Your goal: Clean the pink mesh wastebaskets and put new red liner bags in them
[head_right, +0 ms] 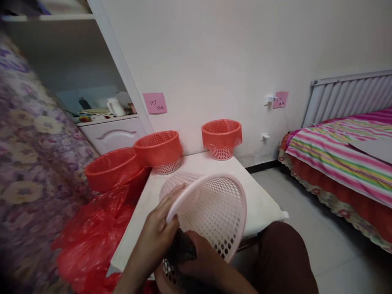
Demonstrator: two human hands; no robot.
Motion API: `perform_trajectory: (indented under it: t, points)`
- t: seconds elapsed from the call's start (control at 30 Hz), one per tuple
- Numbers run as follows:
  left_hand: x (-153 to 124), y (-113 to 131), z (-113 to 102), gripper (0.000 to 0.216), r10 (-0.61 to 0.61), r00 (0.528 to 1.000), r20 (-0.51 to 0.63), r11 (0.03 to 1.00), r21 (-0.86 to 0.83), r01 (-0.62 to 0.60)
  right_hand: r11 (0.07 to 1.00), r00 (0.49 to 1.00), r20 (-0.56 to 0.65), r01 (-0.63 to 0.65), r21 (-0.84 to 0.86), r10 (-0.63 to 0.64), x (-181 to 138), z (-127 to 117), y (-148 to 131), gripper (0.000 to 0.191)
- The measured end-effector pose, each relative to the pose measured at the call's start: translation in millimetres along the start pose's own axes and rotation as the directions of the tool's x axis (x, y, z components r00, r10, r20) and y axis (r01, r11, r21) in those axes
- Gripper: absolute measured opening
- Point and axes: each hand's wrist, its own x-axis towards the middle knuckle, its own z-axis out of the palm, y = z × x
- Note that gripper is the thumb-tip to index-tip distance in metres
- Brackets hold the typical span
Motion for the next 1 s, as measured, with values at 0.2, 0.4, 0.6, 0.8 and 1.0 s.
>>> perform_trajectory:
  t: [0.2, 0.4, 0.6, 0.8, 1.0]
  points:
    - [-4, -15, 9, 0.069, 0.016, 0.997, -0.076, 0.999, 0.031, -0.014, 0.832, 0.998, -0.015, -0.053, -0.552, 0.053, -14, -46, 34, 0.056]
    - [-8, -21, 28, 0.078, 0.02, 1.0, 0.013, 0.997, 0.081, -0.021, 0.728, 0.914, -0.382, -0.168, -0.665, -0.138, -16, -106, 75, 0.07]
    - [-9, -26, 31, 0.078, 0.079, 0.997, -0.026, 0.996, 0.048, -0.078, 0.851, 0.962, -0.269, -0.176, -0.496, 0.042, -7, -49, 86, 0.058]
    - [-7, -27, 31, 0.076, 0.108, 0.994, -0.036, 0.993, 0.057, -0.105, 0.806, 0.987, 0.155, -0.124, 0.578, 0.04, -9, 11, 46, 0.057]
    - [-12, -31, 30, 0.084, 0.118, 0.992, -0.035, 0.991, 0.074, -0.115, 0.994, 0.995, 0.038, -0.091, -0.053, 0.093, -8, -20, 74, 0.056]
